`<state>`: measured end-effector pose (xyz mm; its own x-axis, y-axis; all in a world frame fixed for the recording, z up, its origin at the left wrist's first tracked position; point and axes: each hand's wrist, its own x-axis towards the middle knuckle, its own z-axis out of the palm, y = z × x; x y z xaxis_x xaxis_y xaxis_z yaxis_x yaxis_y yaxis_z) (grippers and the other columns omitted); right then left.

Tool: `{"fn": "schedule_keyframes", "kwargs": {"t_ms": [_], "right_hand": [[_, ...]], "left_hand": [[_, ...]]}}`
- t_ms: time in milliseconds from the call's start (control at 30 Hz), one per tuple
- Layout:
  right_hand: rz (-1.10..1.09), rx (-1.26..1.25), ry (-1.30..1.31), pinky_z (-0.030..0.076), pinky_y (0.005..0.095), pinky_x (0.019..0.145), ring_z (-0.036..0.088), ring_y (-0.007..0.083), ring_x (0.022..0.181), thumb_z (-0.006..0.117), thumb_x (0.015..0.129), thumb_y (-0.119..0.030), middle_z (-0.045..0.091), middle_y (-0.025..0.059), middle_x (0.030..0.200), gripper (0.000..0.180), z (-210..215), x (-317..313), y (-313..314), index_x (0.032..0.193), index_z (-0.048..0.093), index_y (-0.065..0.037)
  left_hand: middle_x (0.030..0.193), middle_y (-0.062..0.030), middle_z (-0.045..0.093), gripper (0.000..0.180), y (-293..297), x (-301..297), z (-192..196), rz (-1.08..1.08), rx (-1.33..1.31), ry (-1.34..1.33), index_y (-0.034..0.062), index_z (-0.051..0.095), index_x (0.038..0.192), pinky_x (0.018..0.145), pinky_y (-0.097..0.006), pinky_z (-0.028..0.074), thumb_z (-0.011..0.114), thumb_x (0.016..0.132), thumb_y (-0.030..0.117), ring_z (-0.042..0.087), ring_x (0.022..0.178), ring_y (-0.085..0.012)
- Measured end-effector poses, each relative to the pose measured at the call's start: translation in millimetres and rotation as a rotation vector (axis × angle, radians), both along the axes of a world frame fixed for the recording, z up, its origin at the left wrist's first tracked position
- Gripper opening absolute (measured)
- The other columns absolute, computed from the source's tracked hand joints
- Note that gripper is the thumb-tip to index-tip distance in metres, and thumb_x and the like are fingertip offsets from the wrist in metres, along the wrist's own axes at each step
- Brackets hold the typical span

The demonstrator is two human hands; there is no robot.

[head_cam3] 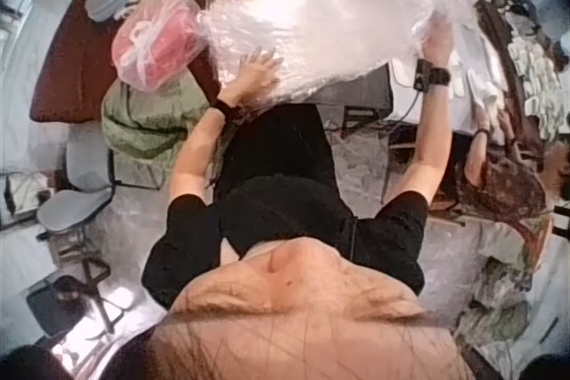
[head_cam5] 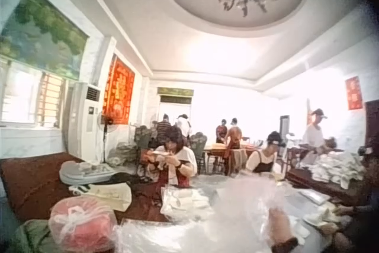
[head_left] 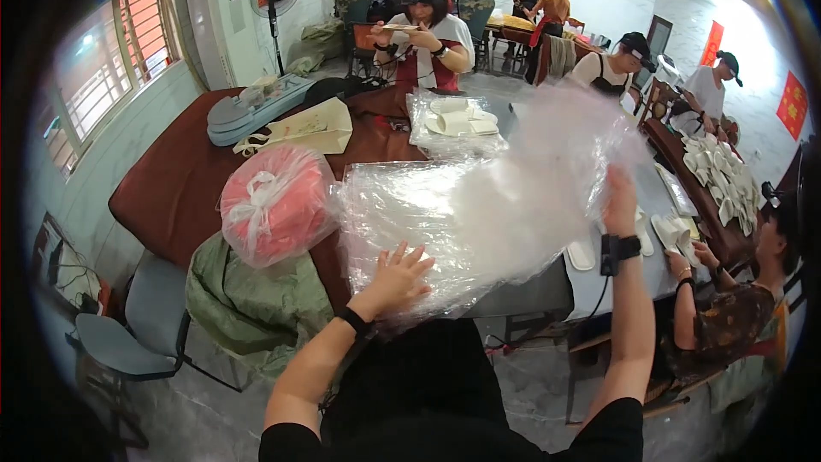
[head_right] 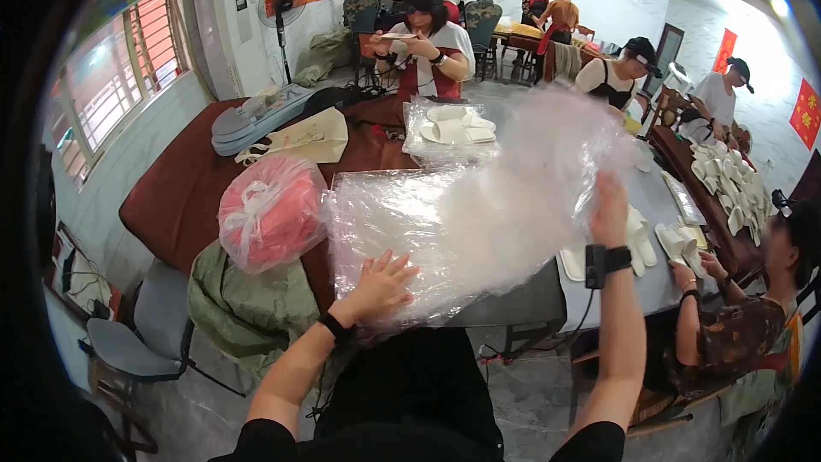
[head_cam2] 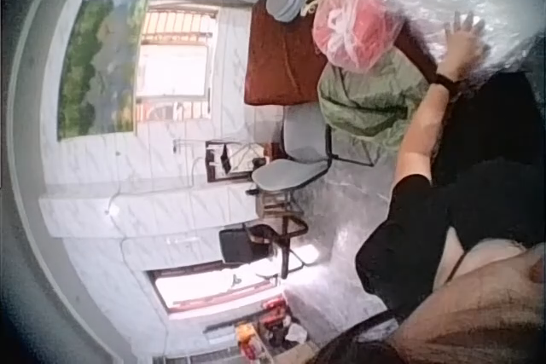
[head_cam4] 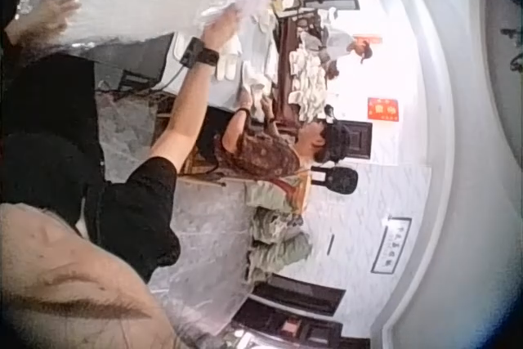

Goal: Packing manufactured white slides/shoes into plastic bags for shipping.

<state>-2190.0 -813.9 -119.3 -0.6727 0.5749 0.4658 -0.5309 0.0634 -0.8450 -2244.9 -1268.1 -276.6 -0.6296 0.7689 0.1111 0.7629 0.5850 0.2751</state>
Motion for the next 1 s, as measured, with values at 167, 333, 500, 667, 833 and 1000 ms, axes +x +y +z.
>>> {"fn": "schedule_keyframes", "kwargs": {"t_ms": [167,333,500,667,833,1000], "right_hand": [[-0.015,0.302,0.108,0.042,0.0318,0.104,0.056,0.0188,0.12,0.057,0.096,-0.01,0.061,0.0118,0.131,0.039,96.2,-24.2,-39.7,0.132,0.058,0.003],[0.139,0.898,-0.104,0.043,0.0344,0.103,0.06,0.02,0.116,0.054,0.097,-0.012,0.065,0.0145,0.127,0.034,97.0,-58.1,-114.8,0.129,0.062,0.0],[0.511,1.357,-0.114,0.046,0.0409,0.103,0.063,0.0327,0.115,0.046,0.085,0.006,0.063,0.014,0.131,0.052,-24.6,-71.8,-213.0,0.131,0.061,-0.011],[0.737,1.539,-0.151,0.036,0.0496,0.108,0.051,0.021,0.131,0.051,0.083,0.003,0.055,0.0002,0.142,0.057,-115.9,-28.5,-248.1,0.135,0.056,-0.019],[0.669,1.476,-0.057,0.026,0.0589,0.109,0.045,0.0223,0.136,0.055,0.086,-0.003,0.055,-0.0028,0.142,0.048,-124.9,-14.2,-261.3,0.131,0.06,-0.021],[0.694,1.477,0.024,0.027,0.0559,0.11,0.044,0.0231,0.138,0.061,0.082,-0.011,0.05,-0.0003,0.148,0.056,-136.2,-13.3,-254.9,0.137,0.056,-0.021]], "left_hand": [[0.16,-0.014,0.028,0.062,1.6,3.4,-3.7,-0.004,0.031,-0.022,0.023,0.039,0.15,0.112,-0.069,0.014,0.056,0.095,0.047,0.017,0.148,-0.0432],[0.16,-0.0144,0.027,0.063,2.2,0.9,6.4,0.008,0.051,-0.085,0.0223,0.039,0.15,0.111,-0.07,0.014,0.06,0.094,0.044,0.016,0.148,-0.0442],[0.149,-0.0197,0.043,0.052,-12.7,6.1,24.8,-0.014,0.28,0.087,0.0134,0.054,0.137,0.109,-0.059,0.031,0.069,0.09,0.032,0.035,0.141,-0.041],[0.076,-0.0151,0.068,0.014,-54.7,28.0,125.1,-0.2,0.434,-0.156,0.0016,0.068,0.081,0.066,-0.035,0.052,0.072,0.086,0.015,0.068,0.07,-0.0264],[0.097,-0.0104,0.072,0.016,-49.2,-28.4,156.9,-0.039,0.448,-0.188,0.0045,0.07,0.099,0.079,-0.033,0.052,0.072,0.087,0.014,0.07,0.091,-0.0236],[0.162,-0.0093,0.026,0.074,-31.2,-116.4,101.8,0.106,-0.137,0.197,0.0319,0.042,0.15,0.113,-0.072,0.009,0.055,0.087,0.068,0.02,0.148,-0.0415]]}}
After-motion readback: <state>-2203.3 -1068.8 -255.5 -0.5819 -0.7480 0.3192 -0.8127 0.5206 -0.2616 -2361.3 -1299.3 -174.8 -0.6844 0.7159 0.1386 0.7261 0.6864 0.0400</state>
